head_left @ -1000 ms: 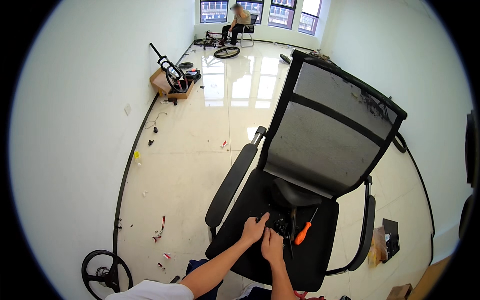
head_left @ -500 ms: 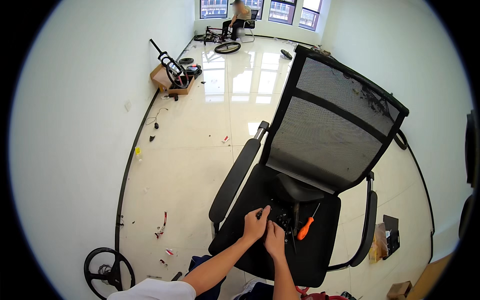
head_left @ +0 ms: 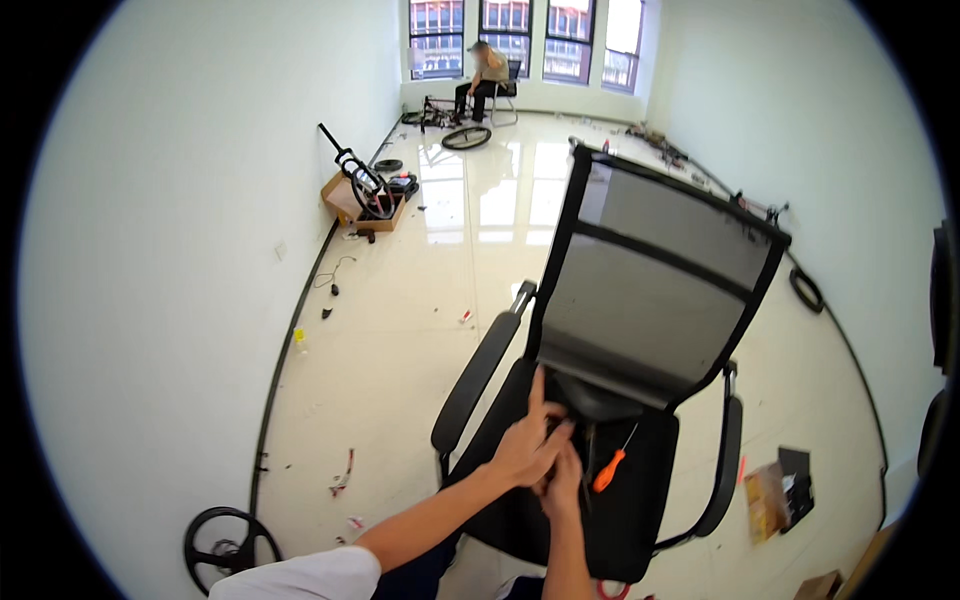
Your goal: The person sits on the floor and assembles small mechanical parts, likely a bicycle gear cassette, using their hands. They pick up individual components and fit them together, occasionally using a screwdriver. The workspace is cluttered with tools and parts.
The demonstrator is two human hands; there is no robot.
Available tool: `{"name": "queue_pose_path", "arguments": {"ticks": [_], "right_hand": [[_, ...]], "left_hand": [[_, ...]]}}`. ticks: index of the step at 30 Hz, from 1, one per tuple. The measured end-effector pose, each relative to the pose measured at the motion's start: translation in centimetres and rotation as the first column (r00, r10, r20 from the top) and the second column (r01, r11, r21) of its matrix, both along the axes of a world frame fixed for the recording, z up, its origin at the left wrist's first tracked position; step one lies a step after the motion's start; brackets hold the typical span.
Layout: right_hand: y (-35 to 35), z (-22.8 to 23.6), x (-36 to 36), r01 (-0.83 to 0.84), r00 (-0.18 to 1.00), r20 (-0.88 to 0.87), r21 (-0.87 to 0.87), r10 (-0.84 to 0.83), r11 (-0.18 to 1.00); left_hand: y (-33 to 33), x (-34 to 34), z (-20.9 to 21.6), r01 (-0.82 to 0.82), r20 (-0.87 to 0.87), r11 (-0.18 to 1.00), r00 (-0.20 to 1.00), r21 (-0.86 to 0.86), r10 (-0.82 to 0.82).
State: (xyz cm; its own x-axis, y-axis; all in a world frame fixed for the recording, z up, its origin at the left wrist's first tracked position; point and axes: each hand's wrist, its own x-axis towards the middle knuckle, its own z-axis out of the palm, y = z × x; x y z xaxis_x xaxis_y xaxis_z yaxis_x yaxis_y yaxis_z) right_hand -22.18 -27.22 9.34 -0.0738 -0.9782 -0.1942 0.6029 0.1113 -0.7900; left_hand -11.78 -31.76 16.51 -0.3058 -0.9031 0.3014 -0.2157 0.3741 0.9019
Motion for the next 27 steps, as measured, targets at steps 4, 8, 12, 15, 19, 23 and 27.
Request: {"name": "queue_pose_path", "arguments": {"ticks": [4, 8, 12, 15, 19, 23, 27], "right_hand": [[1.0, 1.4, -0.9, -0.025, 0.987, 0.163, 0.043, 0.018, 0.999], [0.6, -0.1, -1.3, 0.015, 0.978, -0.208, 0.07, -0.001, 0.997], [1.9, -2.6, -2.0, 0.097, 0.575, -0.813, -0.045, -0.093, 0.994], [1.9, -2.1, -3.7, 0.133, 0.554, -0.83, 0.167, 0.067, 0.977], [1.6, -4.7, -5.3, 0.009, 0.978, -0.199, 0.363, 0.068, 0.932], [1.2, -2.0, -5.0, -0.126, 0.991, 0.104, 0.463, 0.087, 0.877], [0.7, -2.0, -3.8, -0.144, 0.985, 0.151, 0.446, 0.085, 0.883]], "left_hand": [[-0.9, -1.3, 3.8, 0.005, 0.101, 1.0, 0.995, 0.014, -0.007], [-0.7, -1.9, -4.4, -0.047, 0.017, 0.979, 0.999, 0.2, 0.044], [1.3, -3.1, -11.2, -0.164, -0.121, 0.93, 0.969, 0.328, 0.214], [2.8, -5.7, -12.0, -0.267, -0.096, 0.923, 0.948, 0.279, 0.303], [2.5, -6.4, -10.6, -0.251, -0.013, 0.946, 0.966, 0.203, 0.259], [1.9, -5.6, -10.5, -0.216, 0.037, 0.966, 0.976, 0.14, 0.213], [1.2, -3.9, -11.9, -0.251, 0.022, 0.965, 0.967, -0.08, 0.254]]}}
